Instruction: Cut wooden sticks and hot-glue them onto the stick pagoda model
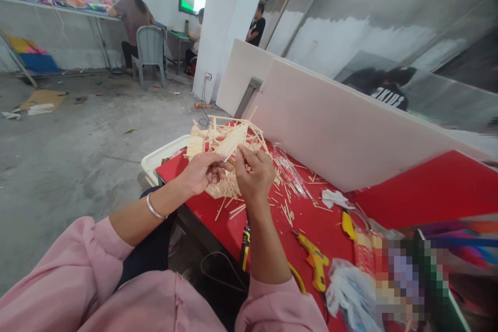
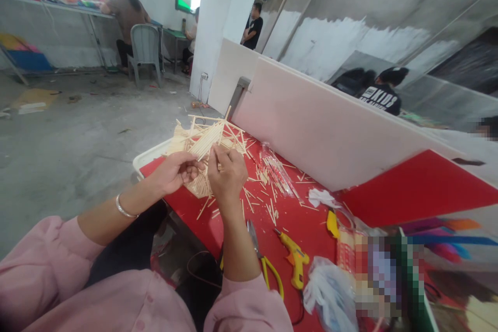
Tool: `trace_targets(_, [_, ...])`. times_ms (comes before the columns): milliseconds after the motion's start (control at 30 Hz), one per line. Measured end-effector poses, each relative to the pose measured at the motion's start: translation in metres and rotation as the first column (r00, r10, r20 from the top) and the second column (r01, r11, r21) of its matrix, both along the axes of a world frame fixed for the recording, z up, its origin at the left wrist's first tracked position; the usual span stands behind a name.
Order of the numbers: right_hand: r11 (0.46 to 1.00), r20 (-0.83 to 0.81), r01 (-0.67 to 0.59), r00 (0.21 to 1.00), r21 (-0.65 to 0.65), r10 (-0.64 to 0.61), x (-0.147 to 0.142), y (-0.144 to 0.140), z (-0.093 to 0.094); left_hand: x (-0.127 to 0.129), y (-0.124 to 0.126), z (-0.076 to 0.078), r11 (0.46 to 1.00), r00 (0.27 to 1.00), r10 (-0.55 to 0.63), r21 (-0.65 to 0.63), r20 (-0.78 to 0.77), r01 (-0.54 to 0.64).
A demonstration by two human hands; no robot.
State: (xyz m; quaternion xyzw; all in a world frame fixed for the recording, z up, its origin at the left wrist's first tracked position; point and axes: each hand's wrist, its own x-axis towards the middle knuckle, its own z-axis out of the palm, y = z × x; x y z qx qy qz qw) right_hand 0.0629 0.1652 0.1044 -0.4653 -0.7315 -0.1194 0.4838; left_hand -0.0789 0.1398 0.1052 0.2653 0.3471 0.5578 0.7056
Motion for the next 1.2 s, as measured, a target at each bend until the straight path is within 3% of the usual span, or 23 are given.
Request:
trace_targets(633, [1.000,-0.001,-0.001,1.000,0.010,0.001,0.000,0.000,-0.001,0.000,0.000,0.001,1.000,1.000,0.022,-0.014,0.007,-0.022])
trace_targets(800, [1.000,-0.003,-0.004,1.000,-0.013,0.004,0.001,0.001,-0.002,0.001,-0.001,0.002,1.000,0.998,0.002,0.025,-0.062,0.000])
trace_targets(1200, [1.000,0.015,-0.006,1.000,0.028,0.006,0.000,0.001,-0.002,0.014,-0.004,0.004,0.983,0.971,0.183,0.060,-0.153,-0.176])
